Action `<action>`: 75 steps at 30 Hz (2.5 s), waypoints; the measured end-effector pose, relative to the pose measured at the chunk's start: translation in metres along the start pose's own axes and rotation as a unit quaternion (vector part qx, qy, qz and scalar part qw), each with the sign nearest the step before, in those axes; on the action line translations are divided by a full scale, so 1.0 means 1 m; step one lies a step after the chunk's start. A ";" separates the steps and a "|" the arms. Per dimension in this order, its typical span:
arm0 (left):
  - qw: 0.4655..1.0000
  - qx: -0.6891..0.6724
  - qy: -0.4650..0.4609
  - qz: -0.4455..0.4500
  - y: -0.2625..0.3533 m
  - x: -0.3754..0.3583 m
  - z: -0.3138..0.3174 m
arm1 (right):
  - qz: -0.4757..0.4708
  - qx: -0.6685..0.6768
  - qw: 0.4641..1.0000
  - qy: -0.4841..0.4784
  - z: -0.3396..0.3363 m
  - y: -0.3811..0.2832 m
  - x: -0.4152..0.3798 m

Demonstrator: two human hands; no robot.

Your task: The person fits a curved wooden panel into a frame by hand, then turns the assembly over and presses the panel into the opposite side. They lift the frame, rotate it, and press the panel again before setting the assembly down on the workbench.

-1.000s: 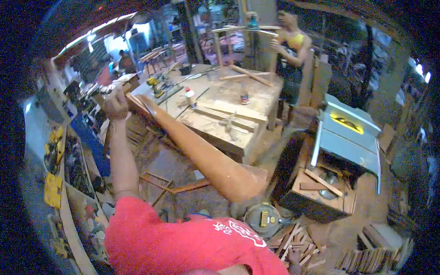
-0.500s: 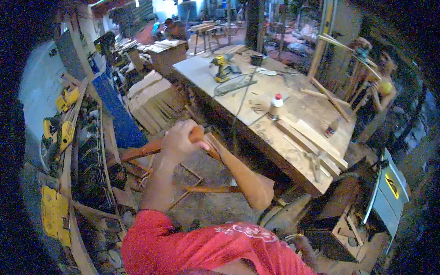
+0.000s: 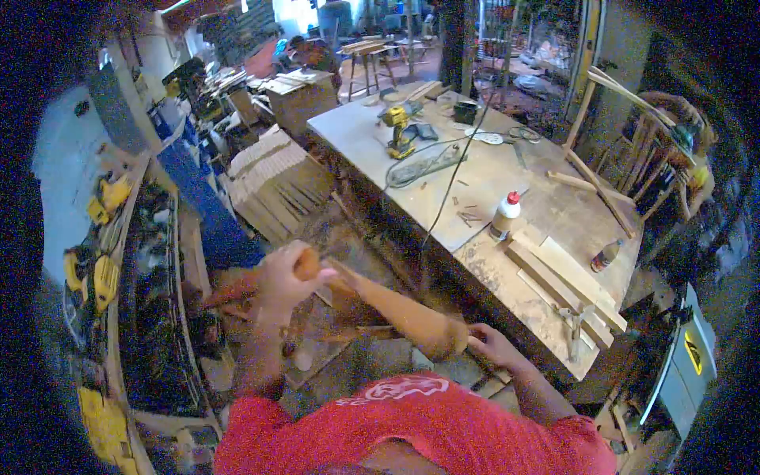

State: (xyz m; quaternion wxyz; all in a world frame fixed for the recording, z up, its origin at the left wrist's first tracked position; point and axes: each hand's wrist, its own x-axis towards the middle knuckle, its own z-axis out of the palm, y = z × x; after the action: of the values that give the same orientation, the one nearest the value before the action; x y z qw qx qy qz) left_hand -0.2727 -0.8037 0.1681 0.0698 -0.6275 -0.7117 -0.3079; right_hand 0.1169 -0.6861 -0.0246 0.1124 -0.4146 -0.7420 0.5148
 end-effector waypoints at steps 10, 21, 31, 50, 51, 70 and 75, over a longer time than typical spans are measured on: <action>0.993 0.048 0.079 -0.074 -0.026 0.079 -0.013 | -0.166 -0.003 0.985 -0.047 -0.093 -0.080 0.159; 0.992 0.071 0.092 -0.044 -0.101 0.201 -0.018 | -0.144 -0.008 0.968 0.208 -0.231 -0.133 0.194; 0.998 0.051 -0.001 0.022 -0.293 0.361 -0.010 | -0.143 -0.028 0.882 0.449 -0.239 -0.212 0.285; 0.899 0.071 0.019 0.432 -0.410 0.637 -0.039 | -0.188 -0.086 0.849 0.487 -0.191 -0.304 0.559; 0.898 0.071 0.019 0.434 -0.405 0.651 -0.037 | -0.184 -0.094 0.837 0.507 -0.192 -0.309 0.564; 0.783 -0.032 -0.100 0.613 -0.377 0.838 0.091 | -0.245 0.032 0.891 0.380 -0.107 -0.367 0.764; 0.759 -0.051 -0.132 0.635 -0.412 0.859 0.109 | -0.261 0.032 0.883 0.389 -0.029 -0.401 0.828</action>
State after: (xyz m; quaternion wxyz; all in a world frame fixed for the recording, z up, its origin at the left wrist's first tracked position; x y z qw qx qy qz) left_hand -0.8009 -0.0254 0.3533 0.1225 -0.9728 -0.1349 -0.1429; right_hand -0.5883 -0.1125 0.1166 0.5357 -0.3691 -0.7029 0.2875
